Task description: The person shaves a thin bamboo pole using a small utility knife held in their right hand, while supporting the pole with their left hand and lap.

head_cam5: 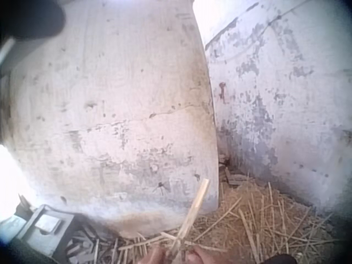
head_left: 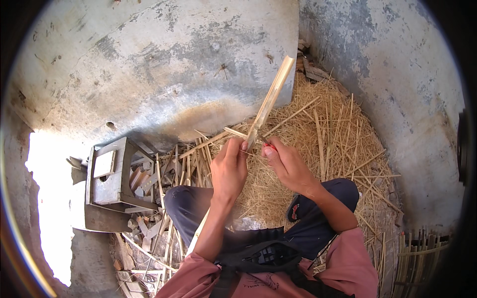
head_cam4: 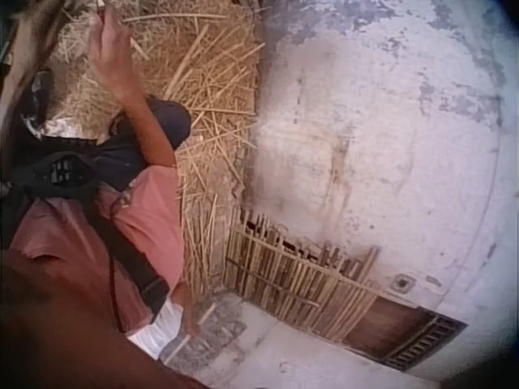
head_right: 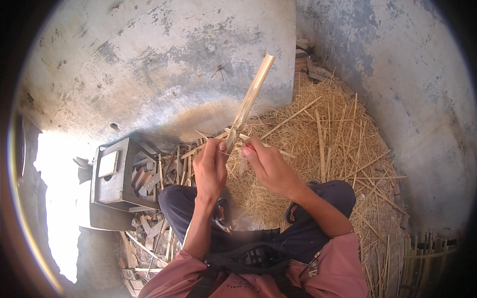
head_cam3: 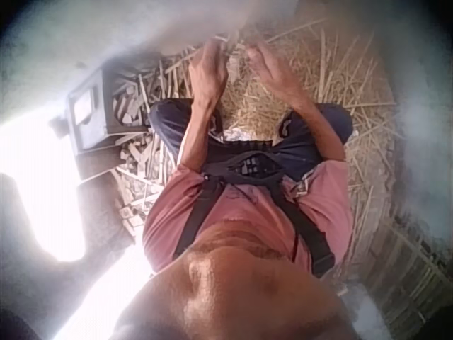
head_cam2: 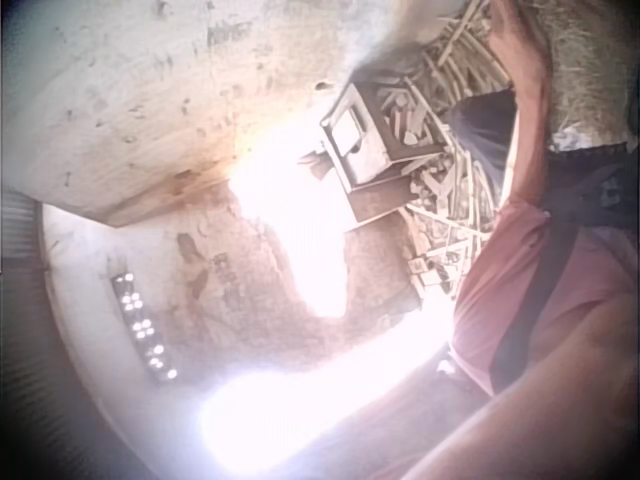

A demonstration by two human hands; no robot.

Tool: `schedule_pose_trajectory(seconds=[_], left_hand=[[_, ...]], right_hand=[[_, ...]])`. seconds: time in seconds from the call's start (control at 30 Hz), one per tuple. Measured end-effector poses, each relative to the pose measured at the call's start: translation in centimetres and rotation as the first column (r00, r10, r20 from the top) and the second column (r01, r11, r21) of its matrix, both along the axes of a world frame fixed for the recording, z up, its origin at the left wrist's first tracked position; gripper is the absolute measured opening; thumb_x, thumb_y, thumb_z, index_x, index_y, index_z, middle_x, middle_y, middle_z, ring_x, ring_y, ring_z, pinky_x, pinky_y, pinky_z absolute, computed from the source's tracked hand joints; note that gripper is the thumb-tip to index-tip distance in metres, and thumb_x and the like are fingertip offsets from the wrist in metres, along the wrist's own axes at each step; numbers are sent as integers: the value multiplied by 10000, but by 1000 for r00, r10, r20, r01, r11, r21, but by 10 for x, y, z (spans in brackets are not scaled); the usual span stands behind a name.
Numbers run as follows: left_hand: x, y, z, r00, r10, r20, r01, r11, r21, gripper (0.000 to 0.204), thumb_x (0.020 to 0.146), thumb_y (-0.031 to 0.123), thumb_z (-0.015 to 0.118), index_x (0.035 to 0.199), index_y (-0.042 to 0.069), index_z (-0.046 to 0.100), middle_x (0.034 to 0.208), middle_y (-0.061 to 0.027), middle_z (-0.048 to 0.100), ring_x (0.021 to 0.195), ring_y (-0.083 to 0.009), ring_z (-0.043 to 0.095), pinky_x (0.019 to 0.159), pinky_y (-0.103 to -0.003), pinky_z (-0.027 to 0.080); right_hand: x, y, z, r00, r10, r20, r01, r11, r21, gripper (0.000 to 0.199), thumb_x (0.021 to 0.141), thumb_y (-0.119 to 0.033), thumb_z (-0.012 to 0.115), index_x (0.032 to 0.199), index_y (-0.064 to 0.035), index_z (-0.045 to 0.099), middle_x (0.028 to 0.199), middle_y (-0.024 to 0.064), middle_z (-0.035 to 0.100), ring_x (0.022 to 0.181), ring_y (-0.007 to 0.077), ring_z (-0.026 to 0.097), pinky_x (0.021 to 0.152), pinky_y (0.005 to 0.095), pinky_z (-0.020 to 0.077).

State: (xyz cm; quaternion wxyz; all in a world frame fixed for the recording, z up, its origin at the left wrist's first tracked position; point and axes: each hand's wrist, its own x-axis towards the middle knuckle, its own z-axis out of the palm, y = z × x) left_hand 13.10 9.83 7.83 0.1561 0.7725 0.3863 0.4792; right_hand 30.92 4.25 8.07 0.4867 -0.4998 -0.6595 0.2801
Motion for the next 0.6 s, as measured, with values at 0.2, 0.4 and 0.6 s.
schedule_pose_trajectory(seconds=[0.2,0.4,0.6], left_hand=[[1,-2,1,1000,-14,-2,14,1000,-3,104,1059,107,652,993,39,608,839,-165,644,677,-399,640,582,-462,489],[2,-2,-1,1000,-31,-2,30,999,-19,123,1063,106,644,979,29,597,839,-175,634,674,-406,631,585,-465,487],[2,-2,0,1000,-24,-2,24,999,-33,173,1068,104,637,940,22,555,828,-182,619,659,-414,616,573,-465,476]], right_hand=[[-4,1,-4,996,-47,71,46,999,21,227,1149,-198,480,1119,23,522,797,258,631,736,461,669,664,512,475],[-6,2,-7,987,-94,130,93,996,18,210,1145,-180,482,1125,27,510,794,274,631,741,477,670,663,518,480],[-8,1,-7,990,-102,98,96,994,55,189,1136,-158,488,1130,29,514,789,273,637,732,467,671,661,513,481]])
